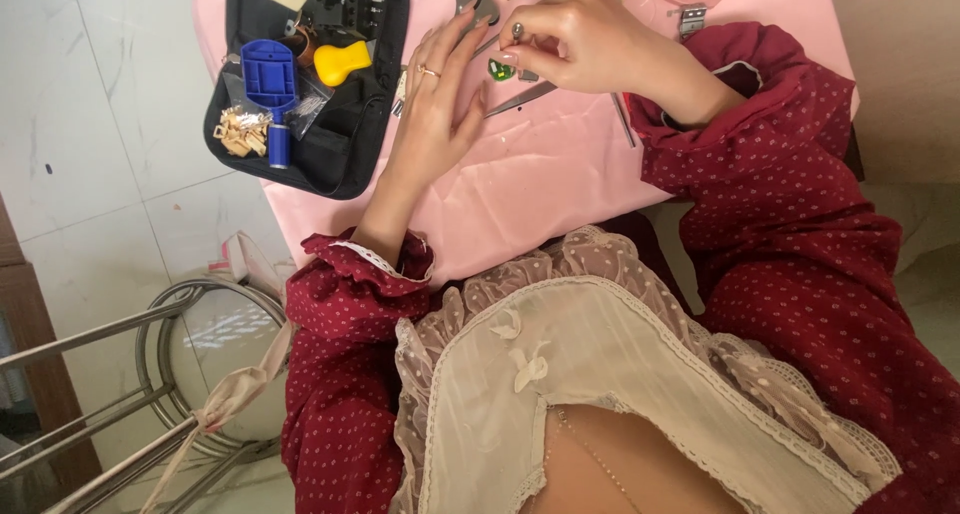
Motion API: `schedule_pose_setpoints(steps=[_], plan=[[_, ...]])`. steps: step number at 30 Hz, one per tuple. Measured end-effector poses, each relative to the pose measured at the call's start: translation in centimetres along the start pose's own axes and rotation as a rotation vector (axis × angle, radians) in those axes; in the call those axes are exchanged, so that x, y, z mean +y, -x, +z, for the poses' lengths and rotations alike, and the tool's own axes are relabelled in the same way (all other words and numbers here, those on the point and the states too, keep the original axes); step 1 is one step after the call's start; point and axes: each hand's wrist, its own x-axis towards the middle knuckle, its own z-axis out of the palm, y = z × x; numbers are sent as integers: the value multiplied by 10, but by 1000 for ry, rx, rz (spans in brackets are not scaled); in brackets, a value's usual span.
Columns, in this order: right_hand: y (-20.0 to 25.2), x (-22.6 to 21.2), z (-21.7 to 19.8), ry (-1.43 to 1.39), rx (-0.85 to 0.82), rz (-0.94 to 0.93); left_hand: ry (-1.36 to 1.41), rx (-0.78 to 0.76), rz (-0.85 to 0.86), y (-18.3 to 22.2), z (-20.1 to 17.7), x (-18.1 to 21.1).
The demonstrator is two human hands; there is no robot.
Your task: Assembling a watch mechanism by carefully placing tiny gears and components using tweezers and specialized tools.
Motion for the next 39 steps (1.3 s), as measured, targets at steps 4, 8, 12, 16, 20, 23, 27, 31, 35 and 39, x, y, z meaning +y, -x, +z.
schedule_pose_setpoints(steps=[4, 8, 12, 16, 20, 23, 27, 31, 35, 39], plan=[[-2, -3, -2, -2, -13, -10, -2, 5, 10, 0, 1, -1], [-1, 0, 1, -4, 4, 12, -12, 2, 6, 1, 2, 0], [-2, -3, -1, -17, 5, 18, -33, 40, 96, -1, -8, 13], [-2, -4, -4, -14, -19, 43, -305, -155, 161, 25, -21, 25], [-3, -7, -4, -34, -18, 71, -300, -153, 178, 166, -87, 0], [-4, -9, -5, -51, -22, 49, -297, -152, 193, 244, -107, -1], [-9, -13, -8, -75, -82, 64, -297, -139, 210, 240, -115, 6], [-9, -20, -14, -69, -147, 117, -315, -95, 270, 221, -122, 9], [-1, -14, 3, -156, 66, -10, -312, -52, 299, 221, -125, 27], [-3, -9, 7, -148, 97, -18, -301, -26, 309, 238, -134, 52]])
